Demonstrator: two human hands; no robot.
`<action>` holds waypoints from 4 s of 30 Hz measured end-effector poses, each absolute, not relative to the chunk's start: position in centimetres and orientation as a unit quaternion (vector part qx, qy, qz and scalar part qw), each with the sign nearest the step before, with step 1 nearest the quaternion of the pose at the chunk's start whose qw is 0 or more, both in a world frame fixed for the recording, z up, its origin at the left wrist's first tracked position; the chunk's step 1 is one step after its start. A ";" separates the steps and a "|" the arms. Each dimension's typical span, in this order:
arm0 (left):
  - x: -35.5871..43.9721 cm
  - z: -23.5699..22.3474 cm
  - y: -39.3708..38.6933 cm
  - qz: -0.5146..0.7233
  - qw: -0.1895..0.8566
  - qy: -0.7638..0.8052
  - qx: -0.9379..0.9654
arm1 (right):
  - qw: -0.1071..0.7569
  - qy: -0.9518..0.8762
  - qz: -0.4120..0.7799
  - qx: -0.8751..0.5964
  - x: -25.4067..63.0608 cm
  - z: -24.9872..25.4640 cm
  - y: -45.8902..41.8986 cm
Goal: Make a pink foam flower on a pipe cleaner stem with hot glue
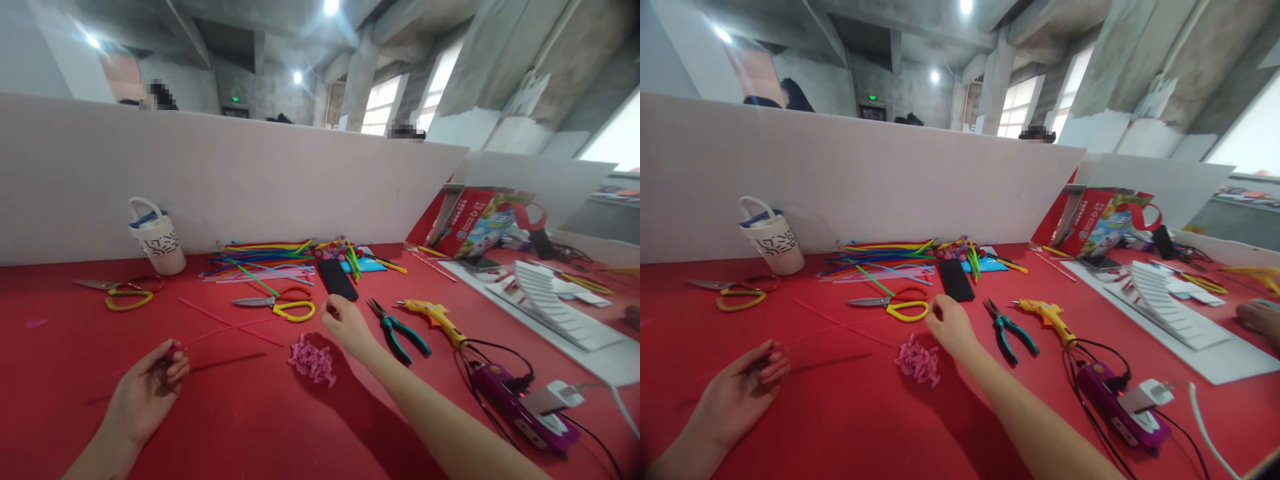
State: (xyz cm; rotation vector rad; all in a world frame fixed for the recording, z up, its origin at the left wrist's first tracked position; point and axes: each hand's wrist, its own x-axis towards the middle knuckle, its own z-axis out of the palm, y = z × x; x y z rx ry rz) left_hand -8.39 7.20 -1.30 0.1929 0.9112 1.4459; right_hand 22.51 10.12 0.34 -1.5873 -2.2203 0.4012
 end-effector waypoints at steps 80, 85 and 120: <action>-3.4 -0.1 3.1 0.523 0.738 0.362 0.226 | 0.312 -0.699 0.423 -0.485 13.8 1.2 1.8; -3.5 0.0 3.4 0.554 0.713 0.369 0.221 | 0.267 -0.676 0.507 -0.464 13.3 0.5 1.1; -1.9 0.5 1.8 0.477 0.739 0.362 0.310 | 0.415 -0.674 0.401 -0.461 13.5 0.8 1.6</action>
